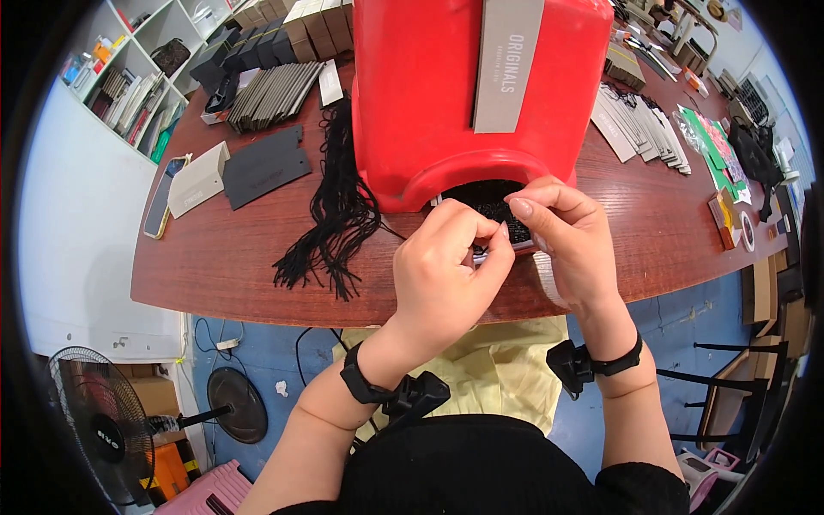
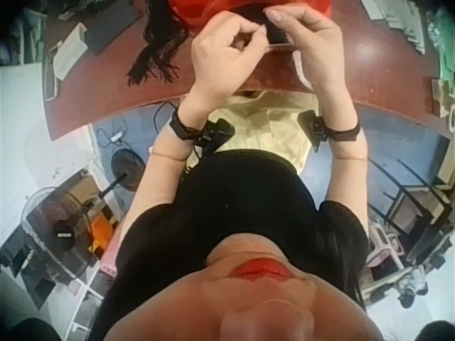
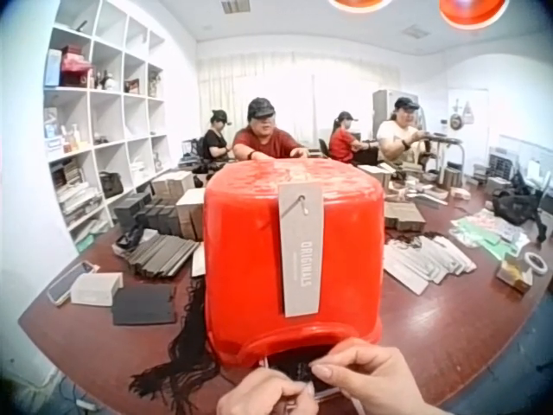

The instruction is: The person threads a black cord through the holes of two different tags and fastens the ends together by hand. After repeating this, they place the finished tags onto a metal hook on a red container and sort through a stack of new tags.

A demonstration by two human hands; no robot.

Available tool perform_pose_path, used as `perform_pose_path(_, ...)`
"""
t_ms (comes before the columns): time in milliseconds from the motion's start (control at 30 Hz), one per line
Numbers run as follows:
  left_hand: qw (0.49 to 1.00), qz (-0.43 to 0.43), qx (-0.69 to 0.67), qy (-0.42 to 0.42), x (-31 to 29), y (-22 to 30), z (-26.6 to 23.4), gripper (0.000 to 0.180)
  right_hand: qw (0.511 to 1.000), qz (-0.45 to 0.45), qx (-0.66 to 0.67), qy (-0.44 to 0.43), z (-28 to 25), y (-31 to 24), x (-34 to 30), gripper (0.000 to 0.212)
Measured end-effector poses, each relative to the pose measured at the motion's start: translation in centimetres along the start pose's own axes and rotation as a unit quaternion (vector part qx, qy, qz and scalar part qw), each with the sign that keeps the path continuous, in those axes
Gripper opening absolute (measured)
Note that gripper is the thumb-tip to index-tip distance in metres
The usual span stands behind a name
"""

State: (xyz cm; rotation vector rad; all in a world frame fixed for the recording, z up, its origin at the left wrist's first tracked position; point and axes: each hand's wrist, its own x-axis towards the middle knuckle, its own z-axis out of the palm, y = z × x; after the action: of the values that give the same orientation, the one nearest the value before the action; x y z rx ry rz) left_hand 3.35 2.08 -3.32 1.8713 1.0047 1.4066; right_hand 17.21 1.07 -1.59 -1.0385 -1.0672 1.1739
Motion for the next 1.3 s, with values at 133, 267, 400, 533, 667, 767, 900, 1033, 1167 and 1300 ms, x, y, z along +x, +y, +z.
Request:
perform_pose_path(133,0.996,0.047,0.075,0.020,0.2,0.3,-0.1,0.009,1.000,-0.015,0.001,-0.015,0.2,0.2,-0.1,0.006)
perform_pose_path(267,0.990,0.076,0.115,0.033,0.2,0.5,-0.2,0.008,0.999,-0.024,-0.003,-0.033,0.2,0.4,-0.2,0.006)
perform_pose_path(400,0.999,0.041,0.028,0.015,0.0,0.5,-0.2,0.009,0.998,-0.024,-0.027,-0.041,0.1,0.2,-0.5,0.007)
perform_pose_path(533,0.992,0.009,-0.124,-0.015,-0.1,-0.1,-0.8,0.010,1.000,0.001,0.023,-0.012,0.0,-0.7,-1.1,0.012)
perform_pose_path(667,0.974,-0.056,-0.216,-0.041,-0.4,0.7,-1.5,0.007,0.998,0.068,0.006,-0.005,-0.3,-0.2,-2.3,0.034)
perform_pose_path(767,0.955,-0.083,-0.280,-0.056,-0.5,2.2,-2.0,0.005,0.957,0.239,-0.097,-0.130,-0.2,-1.0,-3.9,0.055)
perform_pose_path(900,0.886,-0.028,-0.335,-0.320,-0.5,3.8,-3.3,0.006,0.882,0.410,0.228,0.042,4.2,-3.4,-4.8,0.046)
perform_pose_path(1033,0.764,0.074,-0.424,-0.480,-2.8,5.4,-1.8,0.006,0.855,0.381,0.341,-0.088,1.4,0.4,-4.4,0.040)
perform_pose_path(1167,0.796,0.084,-0.419,-0.428,-2.5,4.5,-1.9,0.009,0.918,0.194,0.344,-0.037,-1.6,-0.2,-3.5,0.031)
perform_pose_path(1300,0.789,-0.389,-0.439,-0.183,-2.3,1.9,-3.0,0.014,0.975,0.144,0.139,-0.096,-2.7,-1.2,-3.7,0.032)
